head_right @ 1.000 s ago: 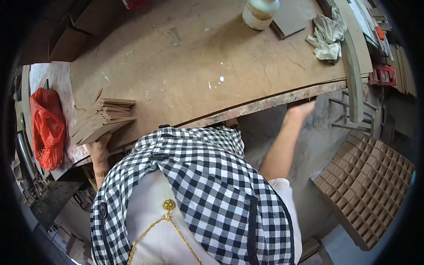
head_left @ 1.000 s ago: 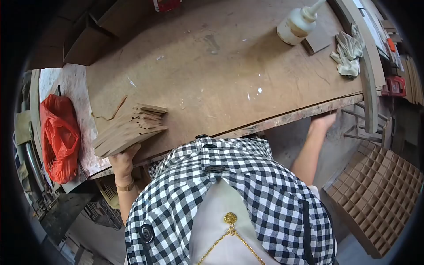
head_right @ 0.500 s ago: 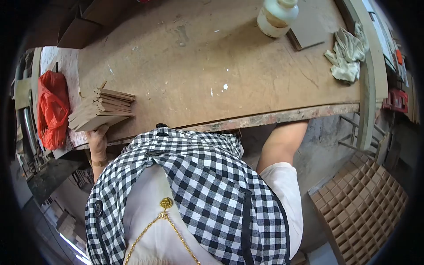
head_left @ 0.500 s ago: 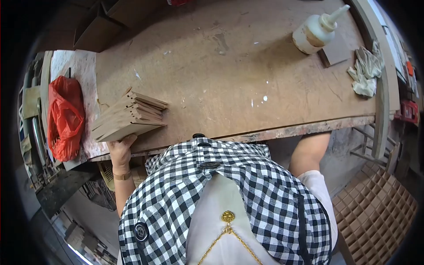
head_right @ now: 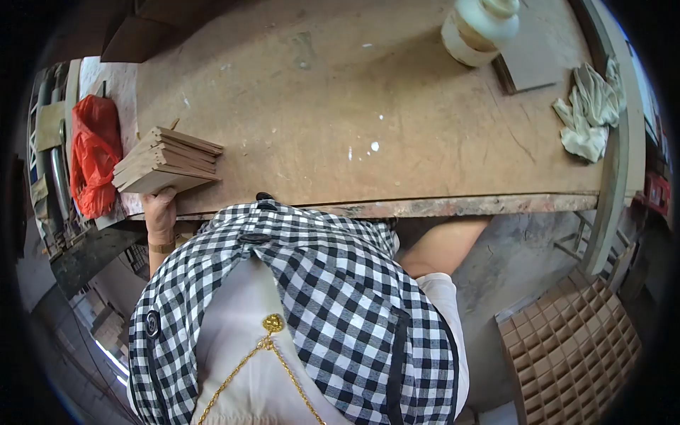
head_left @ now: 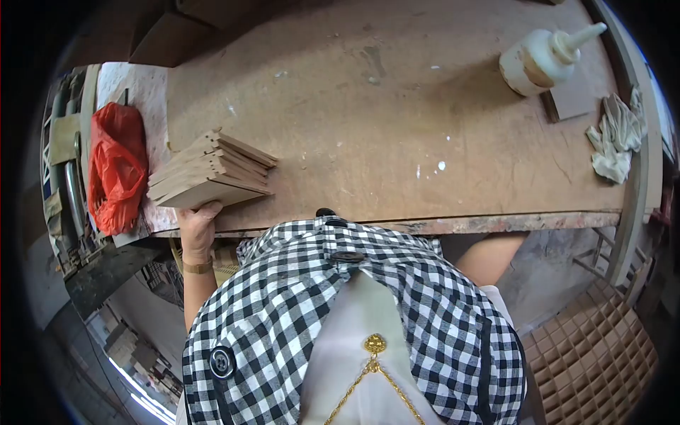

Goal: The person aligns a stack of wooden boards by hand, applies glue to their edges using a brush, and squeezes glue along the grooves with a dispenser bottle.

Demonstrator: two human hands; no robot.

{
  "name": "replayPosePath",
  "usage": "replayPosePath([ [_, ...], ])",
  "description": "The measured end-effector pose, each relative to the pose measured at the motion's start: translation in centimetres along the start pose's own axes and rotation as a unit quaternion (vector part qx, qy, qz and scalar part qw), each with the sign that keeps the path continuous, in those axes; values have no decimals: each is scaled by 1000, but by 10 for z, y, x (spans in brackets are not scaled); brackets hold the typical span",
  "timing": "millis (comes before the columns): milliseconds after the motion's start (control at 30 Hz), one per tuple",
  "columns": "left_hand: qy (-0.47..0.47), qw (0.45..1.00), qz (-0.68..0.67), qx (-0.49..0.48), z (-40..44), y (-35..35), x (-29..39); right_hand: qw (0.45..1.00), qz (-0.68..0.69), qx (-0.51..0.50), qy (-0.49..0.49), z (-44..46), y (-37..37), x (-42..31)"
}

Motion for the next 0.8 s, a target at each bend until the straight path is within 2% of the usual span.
replayPosePath([
  [233,15,998,9,-53,0,-15,-9,990,-54,9,-129,0,-15,-96],
  [333,33,997,5,-69,0,-18,-12,980,-65,-2,-187,-32,-4,-142],
  [400,48,994,60,-76,-3,-45,-25,975,-63,-12,-211,-26,19,-157],
  [433,54,991,89,-79,-4,-54,-30,940,-216,56,-259,-18,33,-178],
  [467,60,988,117,-81,-4,-62,-35,874,-362,123,-299,-13,53,-197],
  [500,64,988,112,-80,-2,-56,-29,832,-444,103,-316,-8,91,-203],
  [533,105,978,154,-97,-1,-34,-6,759,-562,54,-324,16,110,-203],
  [600,185,946,233,-130,-1,15,41,656,-653,-71,-372,58,156,-179],
  [633,224,925,267,-150,-3,31,50,648,-656,-68,-380,70,170,-172],
  [700,207,946,200,-149,-1,39,42,615,-753,-119,-201,100,177,-125],
  [733,188,961,148,-139,-1,39,37,505,-821,-90,-253,100,189,-119],
  [800,143,982,54,-107,-2,31,28,548,-794,-35,-262,109,186,-124],
])
Point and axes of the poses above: each hand's wrist, its own z-axis towards the middle knuckle, its own y-axis out of the palm, x = y × z, the point moved 9 cm from there along z, towards the middle knuckle, and after that the axes turned 2 degrees about z, right-handed, at the moved point
